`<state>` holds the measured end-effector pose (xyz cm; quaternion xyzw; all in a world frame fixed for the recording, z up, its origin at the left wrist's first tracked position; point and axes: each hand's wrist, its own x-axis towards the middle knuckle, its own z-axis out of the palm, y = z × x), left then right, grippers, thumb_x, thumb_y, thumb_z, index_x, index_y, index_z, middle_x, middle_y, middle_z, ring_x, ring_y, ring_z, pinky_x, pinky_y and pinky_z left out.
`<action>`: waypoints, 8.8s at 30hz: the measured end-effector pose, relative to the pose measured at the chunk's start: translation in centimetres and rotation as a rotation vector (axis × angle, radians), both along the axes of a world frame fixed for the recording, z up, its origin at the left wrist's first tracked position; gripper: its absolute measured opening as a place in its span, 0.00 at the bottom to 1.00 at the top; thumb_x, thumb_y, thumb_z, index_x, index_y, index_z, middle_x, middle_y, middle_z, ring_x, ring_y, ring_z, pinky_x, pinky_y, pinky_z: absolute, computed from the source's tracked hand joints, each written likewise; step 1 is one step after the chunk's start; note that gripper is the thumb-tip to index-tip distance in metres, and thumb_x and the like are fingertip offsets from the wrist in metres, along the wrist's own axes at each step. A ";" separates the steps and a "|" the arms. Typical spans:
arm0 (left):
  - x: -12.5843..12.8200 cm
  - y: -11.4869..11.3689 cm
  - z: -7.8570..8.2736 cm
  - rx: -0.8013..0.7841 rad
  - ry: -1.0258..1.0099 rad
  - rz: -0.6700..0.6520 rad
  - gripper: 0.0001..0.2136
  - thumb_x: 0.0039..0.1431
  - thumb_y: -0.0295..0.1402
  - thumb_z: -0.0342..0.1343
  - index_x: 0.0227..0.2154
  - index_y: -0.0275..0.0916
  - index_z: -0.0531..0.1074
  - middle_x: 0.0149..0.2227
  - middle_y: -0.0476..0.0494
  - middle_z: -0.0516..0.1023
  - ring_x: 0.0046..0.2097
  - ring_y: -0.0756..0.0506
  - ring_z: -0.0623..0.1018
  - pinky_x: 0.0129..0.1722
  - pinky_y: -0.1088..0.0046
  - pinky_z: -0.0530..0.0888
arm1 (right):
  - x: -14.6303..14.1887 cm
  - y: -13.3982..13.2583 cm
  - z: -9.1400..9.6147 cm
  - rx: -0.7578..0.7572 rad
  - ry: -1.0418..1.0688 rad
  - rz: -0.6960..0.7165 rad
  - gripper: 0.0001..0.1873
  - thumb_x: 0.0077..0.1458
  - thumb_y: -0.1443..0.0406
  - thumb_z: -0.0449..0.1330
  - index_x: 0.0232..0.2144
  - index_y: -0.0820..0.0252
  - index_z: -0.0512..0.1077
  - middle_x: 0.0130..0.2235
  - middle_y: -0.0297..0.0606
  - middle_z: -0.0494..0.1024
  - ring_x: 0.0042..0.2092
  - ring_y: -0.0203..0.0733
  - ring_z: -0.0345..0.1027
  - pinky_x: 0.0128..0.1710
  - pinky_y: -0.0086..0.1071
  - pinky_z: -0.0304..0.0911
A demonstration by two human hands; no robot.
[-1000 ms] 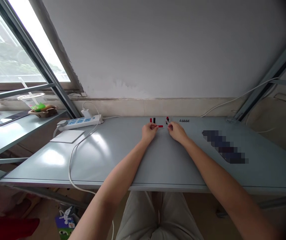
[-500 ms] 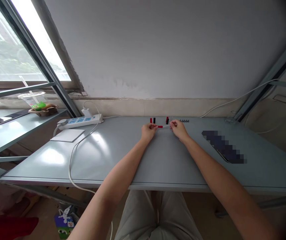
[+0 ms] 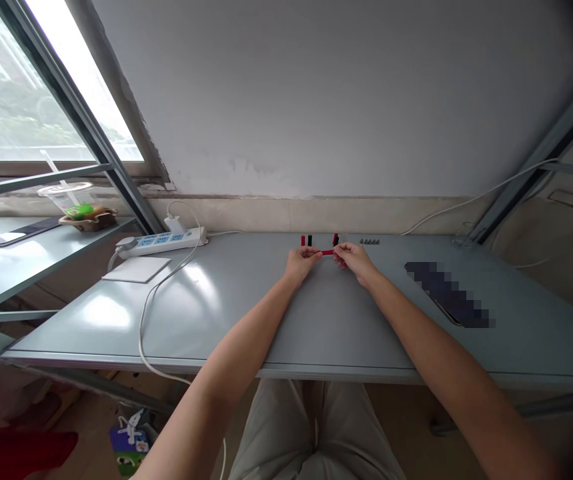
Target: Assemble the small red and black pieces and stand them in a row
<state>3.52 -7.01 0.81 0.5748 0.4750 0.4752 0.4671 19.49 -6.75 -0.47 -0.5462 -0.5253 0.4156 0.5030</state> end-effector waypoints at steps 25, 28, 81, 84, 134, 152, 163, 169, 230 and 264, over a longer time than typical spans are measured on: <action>0.1 0.6 -0.9 0.091 0.039 0.016 0.05 0.45 0.30 0.59 0.27 0.35 0.73 0.27 0.45 0.74 0.30 0.51 0.71 0.35 0.73 0.68 | 0.8 -0.4 0.0 0.369 -0.910 0.074 0.08 0.51 0.67 0.53 0.35 0.58 0.70 0.34 0.37 0.73 0.34 0.38 0.65 0.35 0.32 0.58; 0.1 0.6 -0.9 0.104 0.058 -0.003 0.05 0.45 0.30 0.59 0.27 0.35 0.73 0.25 0.46 0.73 0.29 0.52 0.70 0.35 0.73 0.68 | 0.7 -0.6 0.2 0.430 -1.034 0.059 0.10 0.51 0.68 0.53 0.36 0.59 0.70 0.39 0.40 0.72 0.37 0.40 0.65 0.37 0.33 0.57; -0.3 1.8 -1.6 0.265 0.361 0.135 0.07 0.52 0.32 0.49 0.28 0.36 0.71 0.27 0.44 0.75 0.31 0.49 0.72 0.35 0.72 0.68 | -0.1 3.3 -0.9 0.073 -0.758 -0.156 0.05 0.45 0.66 0.58 0.27 0.59 0.72 0.32 0.38 0.76 0.34 0.39 0.68 0.35 0.31 0.60; 0.7 1.3 -1.6 0.320 0.527 0.018 0.09 0.53 0.31 0.47 0.33 0.37 0.71 0.31 0.44 0.76 0.33 0.48 0.73 0.36 0.72 0.68 | 1.8 2.1 -1.0 0.109 -0.780 -0.203 0.07 0.48 0.66 0.56 0.28 0.60 0.73 0.32 0.39 0.76 0.35 0.39 0.68 0.36 0.31 0.60; -0.1 1.1 -1.5 0.195 0.463 0.157 0.10 0.50 0.37 0.53 0.32 0.41 0.75 0.32 0.46 0.77 0.35 0.49 0.73 0.41 0.70 0.68 | 2.4 1.9 -2.6 0.131 -1.020 -0.098 0.20 0.57 0.59 0.45 0.49 0.53 0.67 0.54 0.42 0.65 0.55 0.52 0.53 0.53 0.49 0.46; 0.2 0.7 -1.0 0.048 0.441 0.270 0.10 0.49 0.42 0.55 0.31 0.47 0.76 0.46 0.46 0.73 0.51 0.41 0.67 0.53 0.55 0.55 | 1.6 1.1 -0.7 0.215 -0.373 -0.232 0.08 0.51 0.61 0.51 0.27 0.58 0.65 0.26 0.35 0.71 0.28 0.37 0.64 0.30 0.30 0.58; 0.2 0.8 -1.2 0.056 0.399 0.257 0.10 0.49 0.43 0.55 0.30 0.46 0.76 0.45 0.46 0.74 0.50 0.42 0.69 0.55 0.56 0.53 | 1.5 1.6 -1.2 0.122 -0.103 -0.220 0.08 0.48 0.59 0.54 0.25 0.58 0.64 0.22 0.32 0.68 0.24 0.34 0.62 0.24 0.28 0.57; 0.3 0.6 -1.0 0.061 0.396 0.228 0.10 0.49 0.43 0.55 0.30 0.45 0.76 0.44 0.47 0.75 0.50 0.42 0.69 0.56 0.57 0.52 | 1.2 0.9 -0.4 0.045 -0.005 -0.190 0.06 0.49 0.62 0.53 0.25 0.58 0.63 0.21 0.31 0.66 0.21 0.31 0.58 0.20 0.25 0.55; 1.2 1.2 -2.8 0.234 0.150 0.054 0.08 0.48 0.34 0.55 0.29 0.35 0.74 0.26 0.45 0.75 0.30 0.50 0.73 0.35 0.72 0.70 | 0.5 -1.0 0.6 0.387 -1.224 -0.025 0.09 0.53 0.67 0.54 0.36 0.60 0.71 0.40 0.41 0.72 0.43 0.45 0.64 0.40 0.36 0.56; 0.9 0.8 -2.9 0.313 0.463 0.073 0.12 0.51 0.36 0.48 0.16 0.37 0.64 0.16 0.51 0.65 0.21 0.52 0.62 0.25 0.76 0.60 | -1.5 6.8 -1.3 0.047 -0.814 -0.195 0.10 0.45 0.63 0.59 0.32 0.62 0.73 0.34 0.42 0.77 0.37 0.41 0.69 0.36 0.31 0.61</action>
